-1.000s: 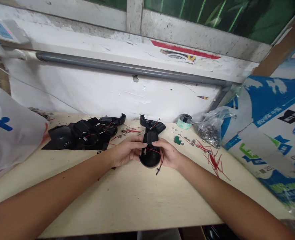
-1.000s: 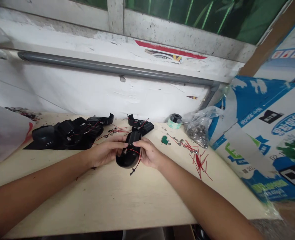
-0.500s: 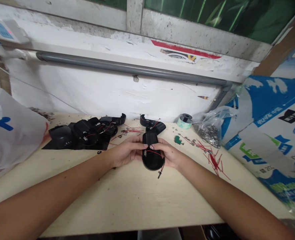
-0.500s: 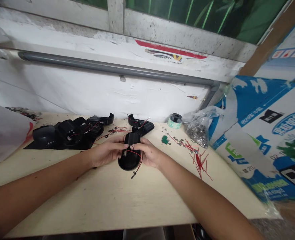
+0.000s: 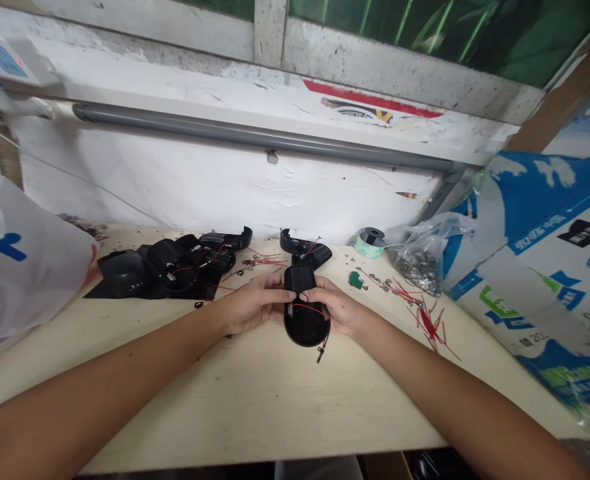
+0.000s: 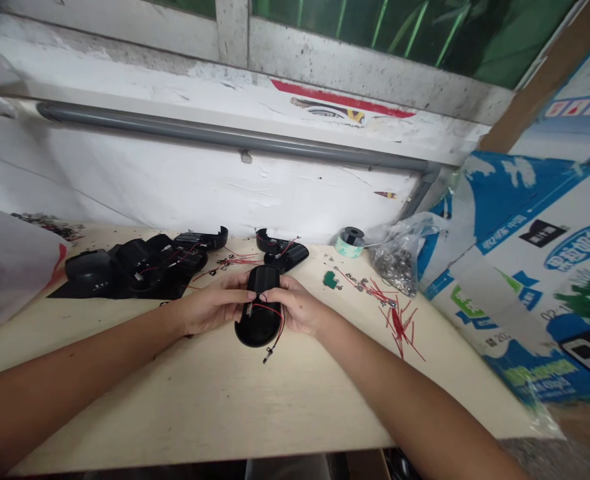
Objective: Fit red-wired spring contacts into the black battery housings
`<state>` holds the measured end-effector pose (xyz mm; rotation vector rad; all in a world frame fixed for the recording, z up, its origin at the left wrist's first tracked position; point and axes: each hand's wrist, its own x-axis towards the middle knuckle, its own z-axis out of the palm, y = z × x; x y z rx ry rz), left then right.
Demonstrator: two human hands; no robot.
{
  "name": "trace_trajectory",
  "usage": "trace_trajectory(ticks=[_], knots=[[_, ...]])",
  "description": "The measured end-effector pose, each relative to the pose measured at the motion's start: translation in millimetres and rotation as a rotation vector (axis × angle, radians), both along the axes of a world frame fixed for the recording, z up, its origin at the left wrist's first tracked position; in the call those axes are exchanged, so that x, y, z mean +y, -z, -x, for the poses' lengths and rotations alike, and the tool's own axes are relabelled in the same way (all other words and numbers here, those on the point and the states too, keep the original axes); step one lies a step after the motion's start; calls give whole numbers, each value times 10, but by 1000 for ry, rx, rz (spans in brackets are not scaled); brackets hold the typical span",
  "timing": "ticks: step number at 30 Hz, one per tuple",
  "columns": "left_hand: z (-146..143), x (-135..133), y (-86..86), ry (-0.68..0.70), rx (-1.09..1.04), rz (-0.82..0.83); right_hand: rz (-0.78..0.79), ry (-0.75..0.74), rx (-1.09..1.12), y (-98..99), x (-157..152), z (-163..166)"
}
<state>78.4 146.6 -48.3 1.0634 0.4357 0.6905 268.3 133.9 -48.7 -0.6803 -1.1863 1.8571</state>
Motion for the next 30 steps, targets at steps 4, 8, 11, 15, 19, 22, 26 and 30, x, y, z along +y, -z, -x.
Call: trace_trajectory(ticks=[4, 8, 11, 15, 19, 22, 26, 30], knots=[[-12, -14, -7, -7, 9, -22, 9, -1, -8, 23, -4, -19], [-29, -31, -6, -11, 15, -25, 8, 13, -35, 35, -14, -31], [-47, -43, -7, -25, 17, -30, 23, 45, -62, 27, -26, -32], [-67, -61, -8, -30, 8, -42, 20, 84, -79, 8, -42, -28], [-82, -74, -9, -46, 6, -52, 6, 82, -85, -3, -45, -19], [-90, -74, -11, -53, 10, -47, 5, 58, -59, -2, -38, -12], [-89, -72, -23, -70, 39, -30, 3, 60, -28, 8, -23, -11], [-91, -77, -38, -124, 47, -19, -7, 71, 17, 13, -8, -10]])
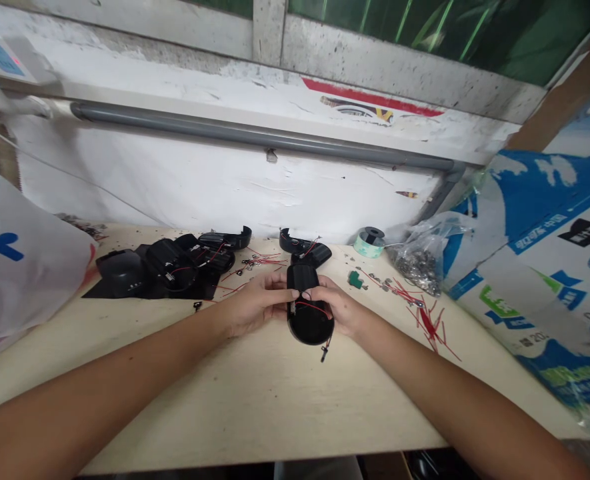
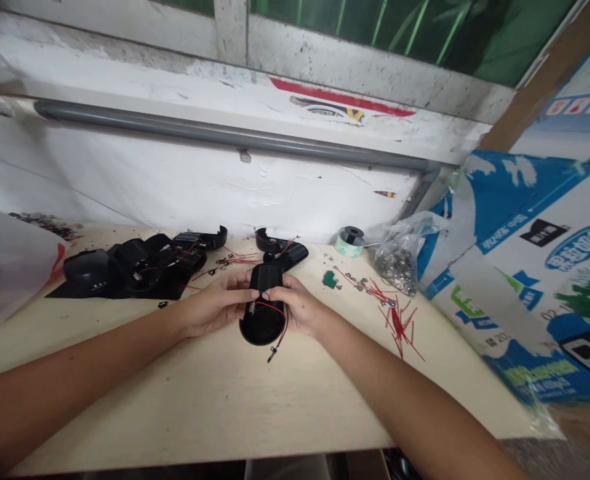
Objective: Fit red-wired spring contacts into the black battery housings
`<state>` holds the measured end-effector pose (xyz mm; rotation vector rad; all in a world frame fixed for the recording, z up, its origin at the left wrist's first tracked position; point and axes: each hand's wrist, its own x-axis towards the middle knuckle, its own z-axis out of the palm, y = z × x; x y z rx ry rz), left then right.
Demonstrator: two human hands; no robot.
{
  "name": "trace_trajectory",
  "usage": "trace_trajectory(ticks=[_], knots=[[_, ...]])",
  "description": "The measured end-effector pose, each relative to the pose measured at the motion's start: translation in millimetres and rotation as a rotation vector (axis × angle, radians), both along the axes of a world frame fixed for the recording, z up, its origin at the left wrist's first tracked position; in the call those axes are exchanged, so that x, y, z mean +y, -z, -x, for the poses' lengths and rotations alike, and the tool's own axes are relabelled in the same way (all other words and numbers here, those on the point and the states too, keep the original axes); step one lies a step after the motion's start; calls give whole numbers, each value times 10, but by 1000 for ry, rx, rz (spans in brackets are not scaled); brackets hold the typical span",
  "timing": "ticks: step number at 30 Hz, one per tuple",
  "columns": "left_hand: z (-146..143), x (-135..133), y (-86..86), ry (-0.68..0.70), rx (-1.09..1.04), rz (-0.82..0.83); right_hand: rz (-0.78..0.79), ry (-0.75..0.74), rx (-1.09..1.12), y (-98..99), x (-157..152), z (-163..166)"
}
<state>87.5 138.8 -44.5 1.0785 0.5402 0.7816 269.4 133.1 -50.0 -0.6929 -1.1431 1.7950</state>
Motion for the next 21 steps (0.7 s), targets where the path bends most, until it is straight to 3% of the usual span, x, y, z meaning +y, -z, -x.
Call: trace_trajectory(ticks=[4, 7, 10, 21], knots=[[-15, 3, 19, -182, 10, -28, -6, 9, 60, 16, 10, 5], [-12, 21, 42, -362, 61, -163, -16, 54, 45, 46, 20, 2], [17, 30, 41, -442, 156, -424, -32, 81, 20, 79, 34, -3], [77, -182, -105, -413, 435, -1459, -68, 344, 18, 37, 54, 31]])
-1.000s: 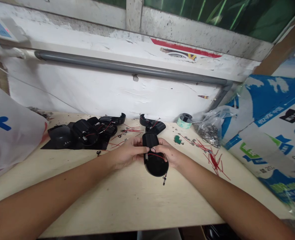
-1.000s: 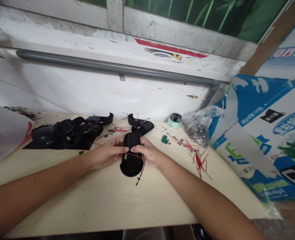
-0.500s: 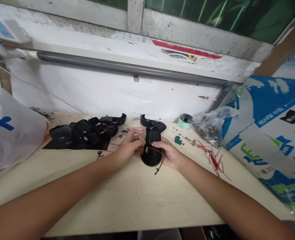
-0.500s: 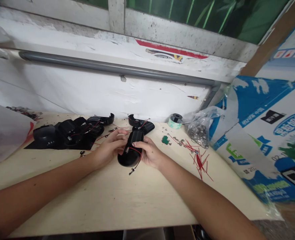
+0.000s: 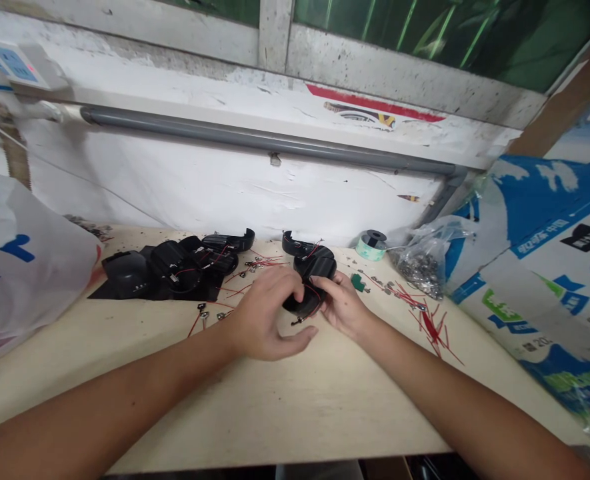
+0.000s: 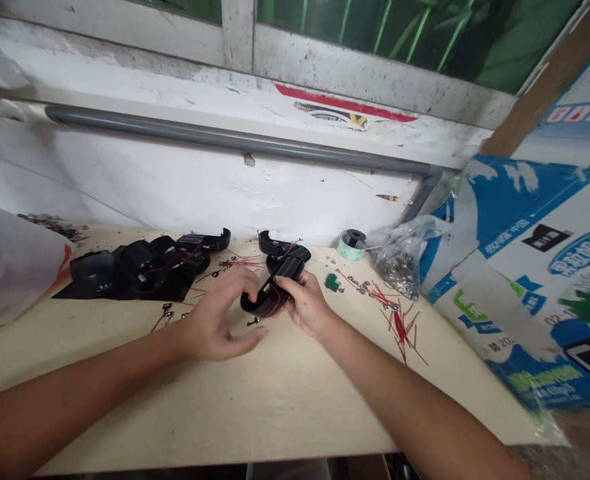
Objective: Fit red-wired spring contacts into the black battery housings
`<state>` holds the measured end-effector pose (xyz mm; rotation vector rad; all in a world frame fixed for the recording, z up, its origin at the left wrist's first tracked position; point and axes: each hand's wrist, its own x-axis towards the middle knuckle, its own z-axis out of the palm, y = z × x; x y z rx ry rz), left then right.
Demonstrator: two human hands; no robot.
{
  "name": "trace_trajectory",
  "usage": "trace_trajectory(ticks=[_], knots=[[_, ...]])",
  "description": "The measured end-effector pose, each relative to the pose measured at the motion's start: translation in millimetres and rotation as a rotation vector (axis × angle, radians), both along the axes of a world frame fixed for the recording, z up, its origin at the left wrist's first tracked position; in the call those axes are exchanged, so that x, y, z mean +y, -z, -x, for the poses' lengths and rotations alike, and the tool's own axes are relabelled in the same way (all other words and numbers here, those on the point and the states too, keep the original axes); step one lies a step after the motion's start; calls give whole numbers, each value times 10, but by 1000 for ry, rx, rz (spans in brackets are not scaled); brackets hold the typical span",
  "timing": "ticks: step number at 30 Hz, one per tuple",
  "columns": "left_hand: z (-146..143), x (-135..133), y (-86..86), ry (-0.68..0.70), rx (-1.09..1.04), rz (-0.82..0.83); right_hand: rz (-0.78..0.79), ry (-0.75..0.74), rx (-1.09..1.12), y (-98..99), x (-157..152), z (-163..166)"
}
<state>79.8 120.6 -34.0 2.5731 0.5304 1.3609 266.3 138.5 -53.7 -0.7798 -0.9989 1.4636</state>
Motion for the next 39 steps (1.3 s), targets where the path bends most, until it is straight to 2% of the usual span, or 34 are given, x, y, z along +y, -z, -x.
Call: trace_trajectory(ticks=[5, 11, 18, 24, 27, 30, 32, 36, 39], knots=[[1, 36, -19, -54, 228, -263, -18, 91, 13, -28, 10, -8], [46, 70, -32, -106, 179, -313, -9, 86, 4, -18, 9, -5], [55, 108, -28, -111, 281, -224, -29, 113, 1, -15, 23, -18], [84, 172, 13, -184, 58, -233, -10, 134, -11, 11, 41, -31], [131, 293, 108, -283, -10, -82, 2, 152, 7, 16, 57, -49], [174, 415, 198, -359, 57, 157, 21, 187, 55, 9, 69, -69], [188, 461, 236, -349, 128, 244, 37, 211, 94, -5, 71, -79], [176, 435, 237, -271, 272, 179, 53, 216, 125, -24, 70, -94], [149, 353, 167, -350, 253, 68, 23, 232, 106, -13, 62, -86]])
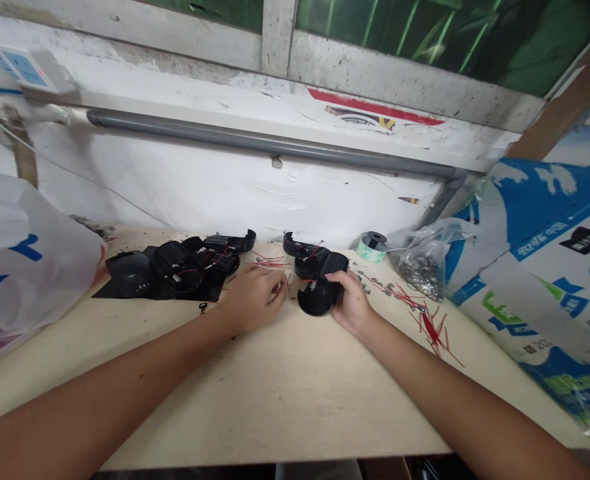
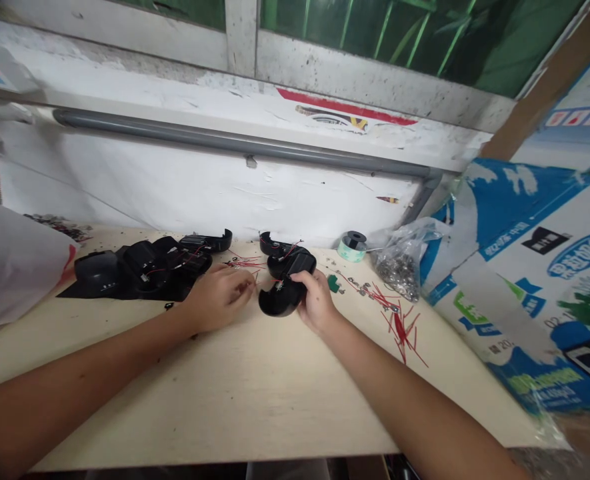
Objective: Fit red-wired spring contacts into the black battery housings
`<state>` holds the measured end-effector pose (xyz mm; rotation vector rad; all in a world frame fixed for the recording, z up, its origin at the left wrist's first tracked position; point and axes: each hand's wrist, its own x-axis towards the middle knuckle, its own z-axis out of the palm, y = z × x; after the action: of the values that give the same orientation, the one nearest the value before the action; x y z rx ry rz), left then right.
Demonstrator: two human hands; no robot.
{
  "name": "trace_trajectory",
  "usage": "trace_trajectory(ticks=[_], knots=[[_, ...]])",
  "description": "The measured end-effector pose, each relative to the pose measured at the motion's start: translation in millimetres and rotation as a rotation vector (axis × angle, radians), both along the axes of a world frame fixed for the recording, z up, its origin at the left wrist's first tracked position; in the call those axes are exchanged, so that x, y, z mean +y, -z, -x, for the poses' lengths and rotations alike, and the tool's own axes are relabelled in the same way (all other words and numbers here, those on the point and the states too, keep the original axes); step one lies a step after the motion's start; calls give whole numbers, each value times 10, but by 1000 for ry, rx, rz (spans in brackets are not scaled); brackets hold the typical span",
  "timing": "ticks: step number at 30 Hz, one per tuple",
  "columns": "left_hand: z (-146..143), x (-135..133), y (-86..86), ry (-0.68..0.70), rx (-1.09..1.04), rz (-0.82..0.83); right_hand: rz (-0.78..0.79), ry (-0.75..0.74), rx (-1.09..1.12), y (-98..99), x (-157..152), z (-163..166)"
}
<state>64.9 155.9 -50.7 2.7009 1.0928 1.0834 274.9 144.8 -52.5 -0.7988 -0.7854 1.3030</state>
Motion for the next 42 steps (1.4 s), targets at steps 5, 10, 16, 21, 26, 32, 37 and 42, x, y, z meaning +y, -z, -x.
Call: trace_trajectory(ticks=[5, 10, 16, 21, 26, 32, 37, 42], knots=[[-30, -108, -132, -20, -197, -225, -60, -22, -88, 11, -51, 84], [-65, -105, -82, 169, -173, -198, -37, -68, -128, 21, -96, 155], [-101, -89, -56, 265, -160, -94, -62, -157, -181, 92, -84, 138], [-112, -92, -67, 265, -153, -89, -93, -223, -192, 119, -84, 135], [-151, -83, -45, 286, -206, -74, -78, -189, -224, 146, -85, 145], [-170, -67, 24, 308, -251, 46, -82, -127, -257, 181, -69, 146], [-158, -65, 22, 349, -220, 159, -83, -67, -272, 223, -21, 125], [-178, -130, -24, 371, -161, 173, -48, 2, -219, 233, 0, 113]])
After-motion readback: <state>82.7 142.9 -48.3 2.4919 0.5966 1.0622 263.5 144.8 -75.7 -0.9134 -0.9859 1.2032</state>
